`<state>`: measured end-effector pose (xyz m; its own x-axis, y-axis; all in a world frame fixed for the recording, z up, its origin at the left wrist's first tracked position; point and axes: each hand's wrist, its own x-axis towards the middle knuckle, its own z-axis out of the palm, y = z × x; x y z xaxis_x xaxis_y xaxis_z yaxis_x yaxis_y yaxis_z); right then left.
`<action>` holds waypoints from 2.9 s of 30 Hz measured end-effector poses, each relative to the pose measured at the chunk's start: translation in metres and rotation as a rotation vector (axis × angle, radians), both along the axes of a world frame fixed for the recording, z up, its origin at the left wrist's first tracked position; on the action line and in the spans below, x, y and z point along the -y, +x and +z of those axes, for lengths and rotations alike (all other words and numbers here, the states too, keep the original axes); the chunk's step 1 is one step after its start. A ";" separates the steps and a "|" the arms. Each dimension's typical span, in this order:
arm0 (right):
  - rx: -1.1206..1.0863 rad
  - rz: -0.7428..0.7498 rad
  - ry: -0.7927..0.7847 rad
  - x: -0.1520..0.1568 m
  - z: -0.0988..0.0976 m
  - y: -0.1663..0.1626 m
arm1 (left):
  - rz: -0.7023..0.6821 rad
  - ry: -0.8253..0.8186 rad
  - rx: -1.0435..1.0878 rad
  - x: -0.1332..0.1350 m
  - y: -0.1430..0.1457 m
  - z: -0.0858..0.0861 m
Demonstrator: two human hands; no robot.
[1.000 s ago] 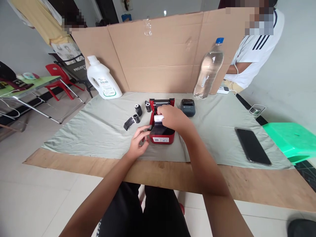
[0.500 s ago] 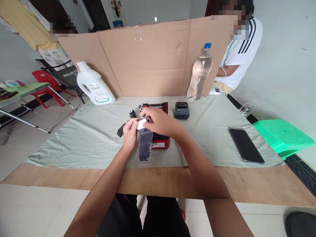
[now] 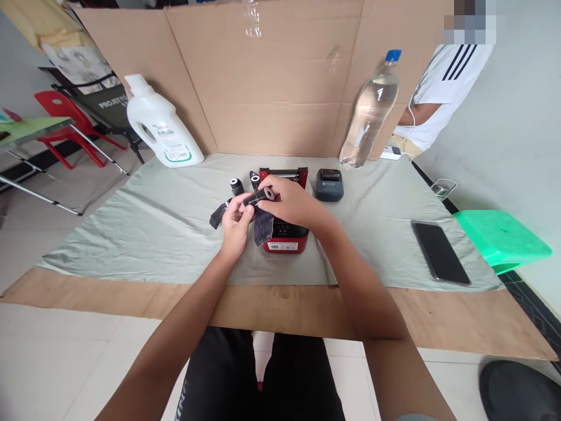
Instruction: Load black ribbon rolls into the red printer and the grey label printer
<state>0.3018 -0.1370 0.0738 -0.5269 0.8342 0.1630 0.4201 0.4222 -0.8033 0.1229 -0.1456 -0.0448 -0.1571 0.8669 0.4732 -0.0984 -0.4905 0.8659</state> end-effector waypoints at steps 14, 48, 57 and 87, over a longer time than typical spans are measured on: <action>0.033 -0.009 0.027 -0.004 -0.003 0.002 | -0.021 0.054 -0.032 -0.001 0.003 -0.007; -0.111 0.049 -0.100 -0.008 -0.013 -0.014 | 0.109 0.373 -0.446 0.000 -0.016 0.005; -0.194 -0.048 -0.154 -0.008 -0.022 -0.018 | 0.204 0.337 -0.322 -0.011 -0.019 -0.003; -0.269 -0.265 0.279 0.001 -0.041 -0.037 | 0.309 0.514 -0.698 -0.001 -0.030 0.013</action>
